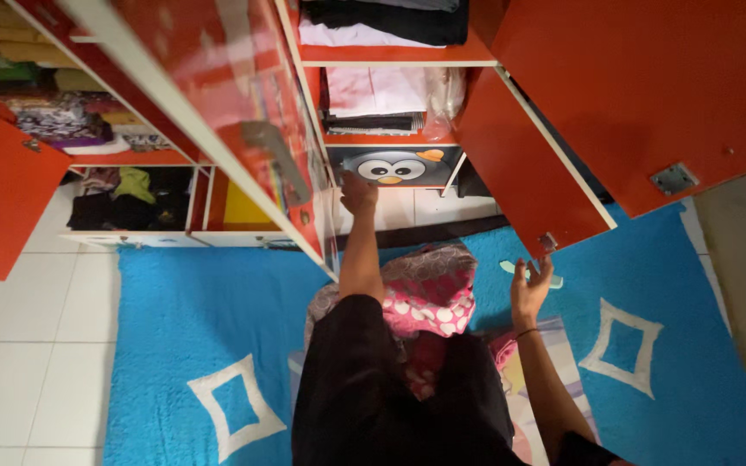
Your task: The person opens and closes multiple cabinet doors and drawers in a bedroom. They first open a small wooden cabinet, then move to a larger cartoon-decorated wardrobe, opening several drawers and doors, and finally open a black wardrobe.
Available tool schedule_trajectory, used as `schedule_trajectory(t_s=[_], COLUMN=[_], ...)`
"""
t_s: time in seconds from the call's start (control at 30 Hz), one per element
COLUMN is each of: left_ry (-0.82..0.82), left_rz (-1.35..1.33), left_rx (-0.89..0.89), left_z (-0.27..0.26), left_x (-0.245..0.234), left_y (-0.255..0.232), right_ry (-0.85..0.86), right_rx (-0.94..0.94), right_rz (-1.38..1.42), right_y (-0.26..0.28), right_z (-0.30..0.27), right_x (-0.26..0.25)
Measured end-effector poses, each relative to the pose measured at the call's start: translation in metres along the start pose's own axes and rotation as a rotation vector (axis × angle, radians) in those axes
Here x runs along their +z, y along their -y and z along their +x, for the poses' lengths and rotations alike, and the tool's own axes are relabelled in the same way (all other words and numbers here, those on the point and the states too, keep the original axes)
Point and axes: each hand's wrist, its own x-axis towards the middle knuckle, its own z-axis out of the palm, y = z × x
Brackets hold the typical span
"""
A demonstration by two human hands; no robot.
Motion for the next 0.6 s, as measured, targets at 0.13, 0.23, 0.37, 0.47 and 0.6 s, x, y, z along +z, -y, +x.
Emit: schedule_trajectory(t_s=[0.13,0.23,0.37,0.47,0.6], left_ry=[-0.011,0.012,-0.005,-0.166,-0.292], left_rz=[-0.023,0.081,0.084,0.132,0.166], left_rx=[0.009,0.039,0.093,0.140,0.211], left_z=[0.025,0.035,0.045,0.045,0.042], left_x=[0.007,0.014,0.021,0.028,0.034], left_y=[0.006,0.009,0.001,0.003,0.007], right_ry=[-0.076,-0.034,0.032,-0.032,-0.062], right_rx=[0.082,0.042,-0.121,0.071,0.111], right_rz=[-0.125,-0.028,-0.115,-0.099,-0.155], right_y=[-0.010,-0.014,-0.016,-0.021,-0.023], right_z=[0.008,0.015,0.021,0.013,0.003], right_x=[0.008,0.012,0.014,0.011,0.000])
